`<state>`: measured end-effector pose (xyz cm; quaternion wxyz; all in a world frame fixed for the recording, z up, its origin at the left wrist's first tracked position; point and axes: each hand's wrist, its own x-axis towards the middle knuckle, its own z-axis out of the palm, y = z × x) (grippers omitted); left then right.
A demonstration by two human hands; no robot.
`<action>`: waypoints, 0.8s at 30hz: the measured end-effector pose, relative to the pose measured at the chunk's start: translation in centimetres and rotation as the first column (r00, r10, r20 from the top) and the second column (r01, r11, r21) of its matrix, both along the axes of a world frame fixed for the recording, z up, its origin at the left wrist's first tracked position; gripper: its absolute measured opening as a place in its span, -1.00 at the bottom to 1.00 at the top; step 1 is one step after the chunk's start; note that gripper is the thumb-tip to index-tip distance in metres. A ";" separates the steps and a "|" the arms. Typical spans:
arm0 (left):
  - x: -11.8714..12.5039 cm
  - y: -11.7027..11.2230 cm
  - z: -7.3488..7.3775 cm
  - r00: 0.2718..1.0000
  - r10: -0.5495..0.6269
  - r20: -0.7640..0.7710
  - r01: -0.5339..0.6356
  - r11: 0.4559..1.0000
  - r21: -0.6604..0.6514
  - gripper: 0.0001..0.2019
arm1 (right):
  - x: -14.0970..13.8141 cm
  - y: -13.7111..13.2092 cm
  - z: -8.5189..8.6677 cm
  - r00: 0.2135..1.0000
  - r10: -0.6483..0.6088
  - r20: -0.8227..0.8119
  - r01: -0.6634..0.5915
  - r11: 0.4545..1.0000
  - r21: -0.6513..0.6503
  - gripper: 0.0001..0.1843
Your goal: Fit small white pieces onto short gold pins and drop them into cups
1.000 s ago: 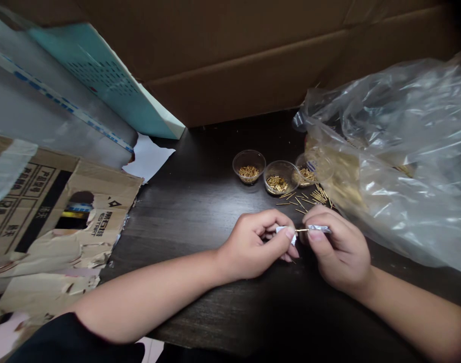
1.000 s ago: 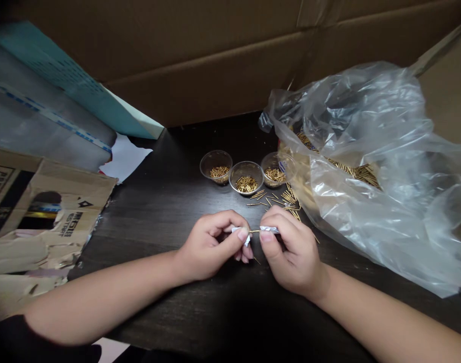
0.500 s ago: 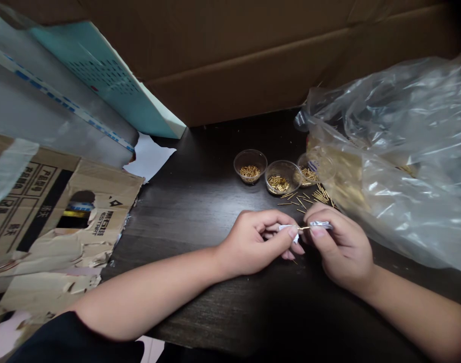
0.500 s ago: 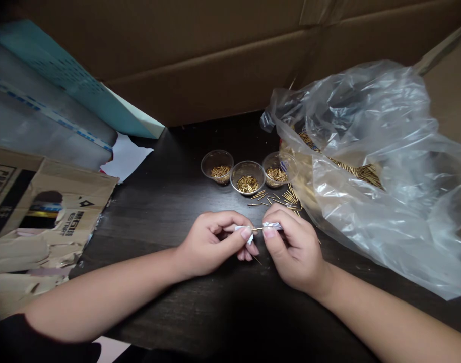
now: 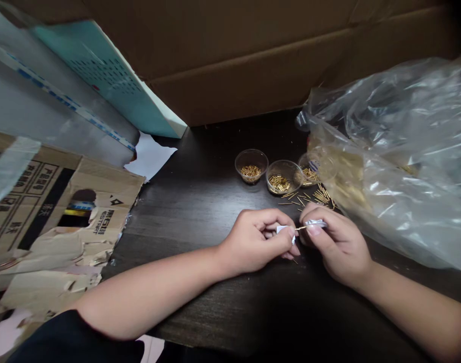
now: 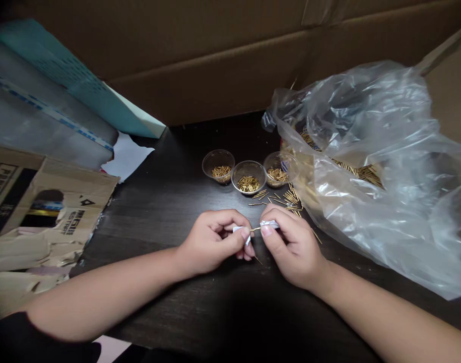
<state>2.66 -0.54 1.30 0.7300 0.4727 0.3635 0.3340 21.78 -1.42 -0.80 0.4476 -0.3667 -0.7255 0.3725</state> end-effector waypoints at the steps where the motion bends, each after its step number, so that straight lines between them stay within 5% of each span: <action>1: 0.0 0.0 0.0 1.000 0.002 -0.003 -0.002 1.000 0.010 -0.90 | 0.0 0.0 0.0 1.000 0.005 -0.001 -0.005 1.000 -0.011 -0.82; 7: -0.2 -0.2 -0.2 0.992 0.043 -0.116 -0.012 0.966 0.259 -0.88 | 0.1 -0.1 0.1 0.999 0.009 0.039 -0.010 1.000 0.015 -0.82; 12: -0.4 -0.1 -0.5 0.965 0.138 -0.221 0.008 0.834 0.552 -0.86 | -0.1 -0.3 0.3 0.996 -0.034 0.083 0.026 0.996 0.090 -0.86; 17: -0.5 -0.1 -0.7 0.944 0.216 -0.249 0.025 0.707 0.707 -0.87 | -0.3 -0.6 0.5 0.988 -0.081 0.129 0.059 0.984 0.169 -0.87; 20: -0.5 -0.2 -0.7 0.943 0.217 -0.253 0.023 0.716 0.698 -0.87 | -0.4 -0.6 0.6 0.987 -0.087 0.132 0.064 0.984 0.167 -0.86; 24: -0.5 -0.2 -0.5 0.958 0.162 -0.236 0.009 0.807 0.590 -0.86 | -0.5 -0.5 0.5 0.993 -0.064 0.098 0.055 0.994 0.091 -0.85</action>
